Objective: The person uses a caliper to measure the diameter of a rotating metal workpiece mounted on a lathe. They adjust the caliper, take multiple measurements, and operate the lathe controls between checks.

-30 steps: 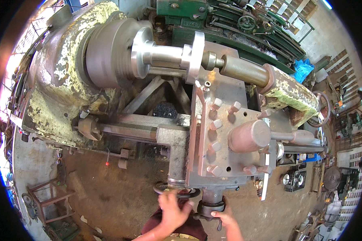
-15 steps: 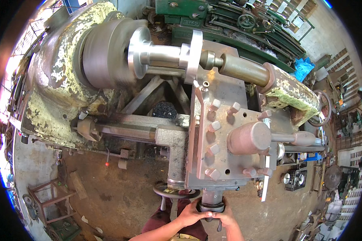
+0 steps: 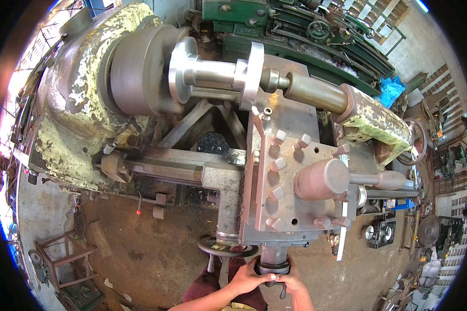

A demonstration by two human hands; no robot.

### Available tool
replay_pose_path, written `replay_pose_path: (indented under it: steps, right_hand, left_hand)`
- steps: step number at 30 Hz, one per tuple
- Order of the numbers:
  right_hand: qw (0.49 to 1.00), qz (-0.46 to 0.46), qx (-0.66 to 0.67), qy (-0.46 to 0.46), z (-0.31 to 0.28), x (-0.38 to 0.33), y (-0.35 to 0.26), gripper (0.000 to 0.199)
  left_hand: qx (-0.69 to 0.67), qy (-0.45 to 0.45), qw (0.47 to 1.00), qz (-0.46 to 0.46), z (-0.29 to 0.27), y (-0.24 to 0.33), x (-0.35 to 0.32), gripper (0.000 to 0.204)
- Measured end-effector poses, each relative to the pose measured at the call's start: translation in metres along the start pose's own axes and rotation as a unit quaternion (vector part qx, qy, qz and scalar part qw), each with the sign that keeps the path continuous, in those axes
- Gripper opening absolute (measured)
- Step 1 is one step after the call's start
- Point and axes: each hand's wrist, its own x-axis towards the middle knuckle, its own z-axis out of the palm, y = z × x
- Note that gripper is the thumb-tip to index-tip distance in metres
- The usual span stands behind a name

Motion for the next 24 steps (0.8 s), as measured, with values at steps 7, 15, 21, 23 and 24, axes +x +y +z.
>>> replay_pose_path:
  steps: [7,15,21,23,24]
  right_hand:
    - [1.0,0.006,0.01,0.0,-0.002,0.0,0.003,0.107]
    - [1.0,0.012,0.026,-0.009,-0.007,0.003,0.008,0.106]
    - [1.0,0.012,0.027,0.005,-0.009,0.003,0.012,0.109]
    - [1.0,0.013,0.026,0.005,-0.01,0.003,0.012,0.11]
    - [1.0,0.012,0.02,-0.001,-0.01,0.003,0.012,0.11]
  left_hand:
    - [0.003,0.009,1.0,0.009,0.001,0.005,-0.001,0.101]
    - [0.021,0.022,1.0,0.0,0.003,0.007,-0.002,0.102]
    - [0.043,0.025,0.999,0.004,0.002,0.009,-0.003,0.102]
    - [0.034,0.028,0.999,0.02,0.002,0.01,-0.002,0.102]
    - [0.034,0.028,0.999,0.017,0.002,0.01,-0.002,0.102]
